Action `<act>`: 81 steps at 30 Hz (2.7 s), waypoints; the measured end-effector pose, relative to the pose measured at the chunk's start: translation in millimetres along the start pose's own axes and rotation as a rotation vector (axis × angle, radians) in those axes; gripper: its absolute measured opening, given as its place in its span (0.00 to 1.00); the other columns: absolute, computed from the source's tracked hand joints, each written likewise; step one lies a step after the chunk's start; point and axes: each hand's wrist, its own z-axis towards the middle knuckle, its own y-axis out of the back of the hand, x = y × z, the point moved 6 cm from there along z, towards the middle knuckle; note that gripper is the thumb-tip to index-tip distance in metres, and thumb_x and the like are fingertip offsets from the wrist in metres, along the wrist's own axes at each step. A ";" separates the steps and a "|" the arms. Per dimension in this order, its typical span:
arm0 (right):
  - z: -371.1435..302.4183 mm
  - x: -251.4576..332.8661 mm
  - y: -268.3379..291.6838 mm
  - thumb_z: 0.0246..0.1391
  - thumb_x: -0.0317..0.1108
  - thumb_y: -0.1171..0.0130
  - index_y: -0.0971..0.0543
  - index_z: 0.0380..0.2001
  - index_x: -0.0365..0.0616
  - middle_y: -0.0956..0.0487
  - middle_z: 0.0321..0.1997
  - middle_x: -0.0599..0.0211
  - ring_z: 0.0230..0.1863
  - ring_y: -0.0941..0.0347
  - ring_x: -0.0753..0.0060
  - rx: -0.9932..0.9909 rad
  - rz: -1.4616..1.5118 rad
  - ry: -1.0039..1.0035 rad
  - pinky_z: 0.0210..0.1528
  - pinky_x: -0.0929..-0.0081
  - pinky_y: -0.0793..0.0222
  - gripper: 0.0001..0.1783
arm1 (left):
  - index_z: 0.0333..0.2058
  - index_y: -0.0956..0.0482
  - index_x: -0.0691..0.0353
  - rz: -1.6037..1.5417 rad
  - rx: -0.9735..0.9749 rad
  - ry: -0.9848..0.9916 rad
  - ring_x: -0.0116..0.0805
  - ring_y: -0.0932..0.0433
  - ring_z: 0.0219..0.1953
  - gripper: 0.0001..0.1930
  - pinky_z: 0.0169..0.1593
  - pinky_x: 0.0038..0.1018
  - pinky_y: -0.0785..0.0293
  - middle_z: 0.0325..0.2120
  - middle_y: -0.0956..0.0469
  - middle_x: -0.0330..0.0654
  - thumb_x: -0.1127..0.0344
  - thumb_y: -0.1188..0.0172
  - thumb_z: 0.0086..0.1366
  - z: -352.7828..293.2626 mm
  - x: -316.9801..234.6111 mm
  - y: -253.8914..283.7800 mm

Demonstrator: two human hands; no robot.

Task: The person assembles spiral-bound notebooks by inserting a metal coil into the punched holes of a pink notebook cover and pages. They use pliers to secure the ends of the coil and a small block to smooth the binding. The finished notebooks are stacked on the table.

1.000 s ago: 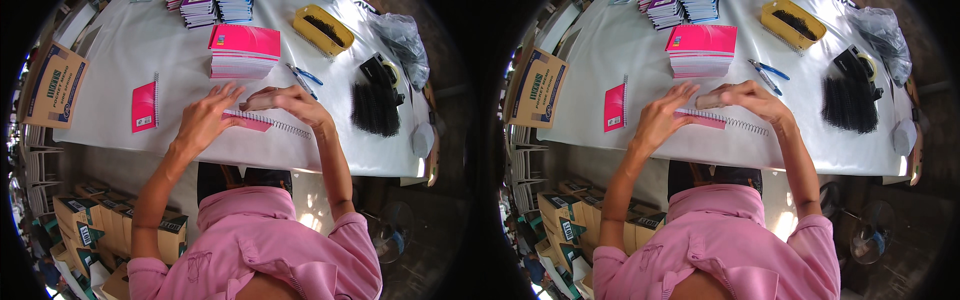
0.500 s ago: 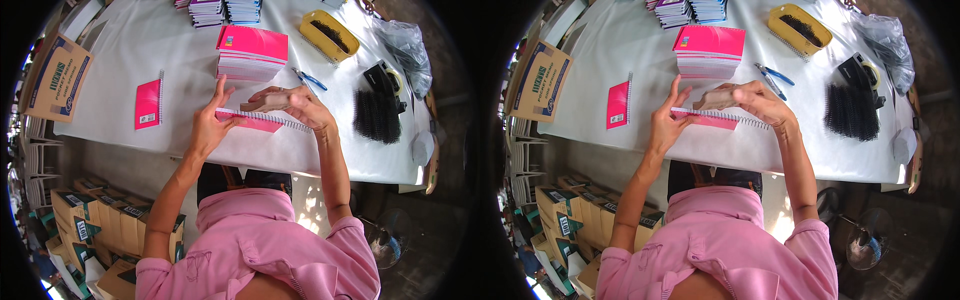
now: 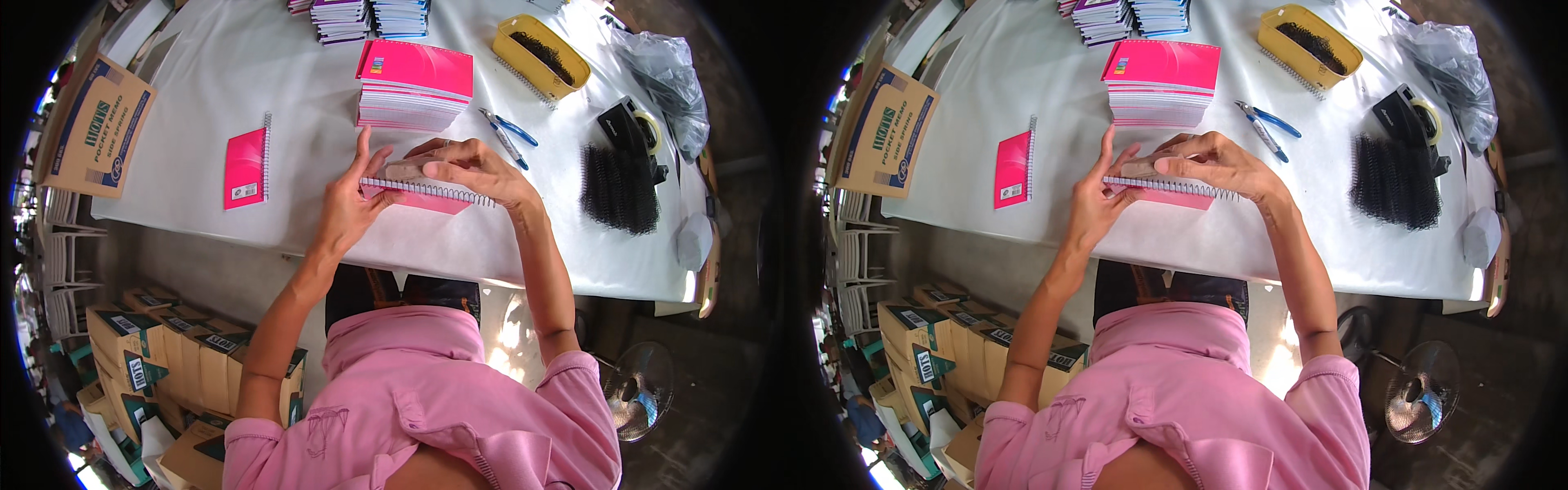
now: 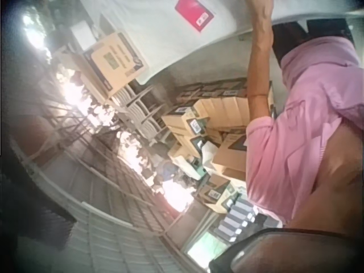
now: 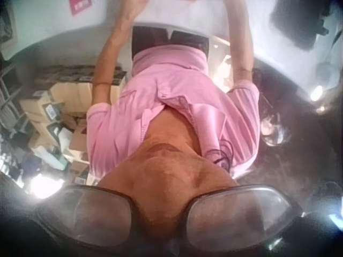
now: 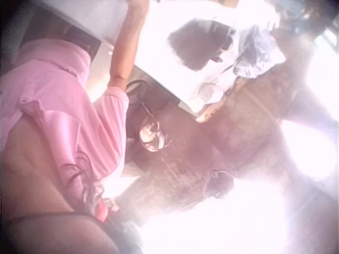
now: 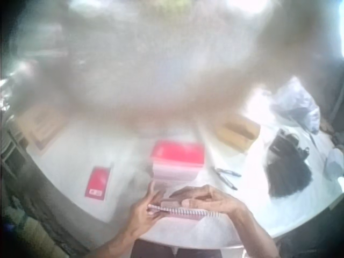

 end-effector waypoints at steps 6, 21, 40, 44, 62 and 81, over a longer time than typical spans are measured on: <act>-53.7 8.5 68.1 0.58 0.54 0.42 0.17 0.45 0.35 0.21 0.52 0.56 0.54 0.29 0.62 -0.241 -0.063 0.131 0.62 0.67 0.41 0.29 | 0.67 0.41 0.59 -0.103 0.194 0.092 0.29 0.29 0.58 0.36 0.56 0.23 0.30 0.57 0.25 0.49 0.59 0.37 0.65 -1.2 10.8 6.5; -35.6 -68.5 78.1 0.58 0.34 0.43 0.33 0.60 0.50 0.26 0.47 0.44 0.47 0.29 0.43 -0.749 -1.257 -0.028 0.49 0.51 0.32 0.26 | 0.58 0.25 0.58 0.630 -0.165 -0.390 0.40 0.19 0.48 0.29 0.47 0.24 0.22 0.46 0.18 0.40 0.55 0.33 0.59 -14.3 -49.4 22.3; -67.7 6.8 -61.3 0.61 0.45 0.43 0.22 0.47 0.45 0.24 0.29 0.57 0.31 0.28 0.60 -0.209 -0.492 0.012 0.35 0.64 0.33 0.18 | 0.62 0.30 0.51 0.984 -0.162 -0.410 0.48 0.22 0.52 0.37 0.49 0.35 0.21 0.54 0.23 0.38 0.73 0.32 0.50 -33.1 -51.0 -11.1; -60.6 5.0 -62.9 0.63 0.44 0.45 0.22 0.43 0.35 0.24 0.24 0.48 0.28 0.27 0.51 0.146 0.201 -0.451 0.33 0.62 0.32 0.19 | 0.61 0.29 0.51 1.000 -0.162 -0.437 0.47 0.21 0.52 0.33 0.49 0.34 0.21 0.53 0.22 0.35 0.73 0.35 0.53 -37.2 -56.0 -5.2; 84.3 55.5 -121.3 0.51 0.27 0.35 0.22 0.50 0.41 0.21 0.53 0.57 0.57 0.27 0.59 -0.197 0.024 0.217 0.60 0.67 0.33 0.21 | 0.69 0.46 0.58 -0.493 -0.238 -0.028 0.48 0.48 0.71 0.46 0.71 0.44 0.54 0.69 0.44 0.47 0.37 0.43 0.61 6.8 -17.6 186.5; 55.0 11.6 106.4 0.51 0.48 0.31 0.20 0.37 0.29 0.19 0.33 0.54 0.36 0.21 0.63 -0.769 -0.408 -0.093 0.43 0.71 0.25 0.27 | 0.63 0.32 0.52 1.256 -0.309 0.182 0.62 0.51 0.70 0.32 0.67 0.59 0.55 0.69 0.44 0.45 0.47 0.40 0.64 7.9 38.9 224.0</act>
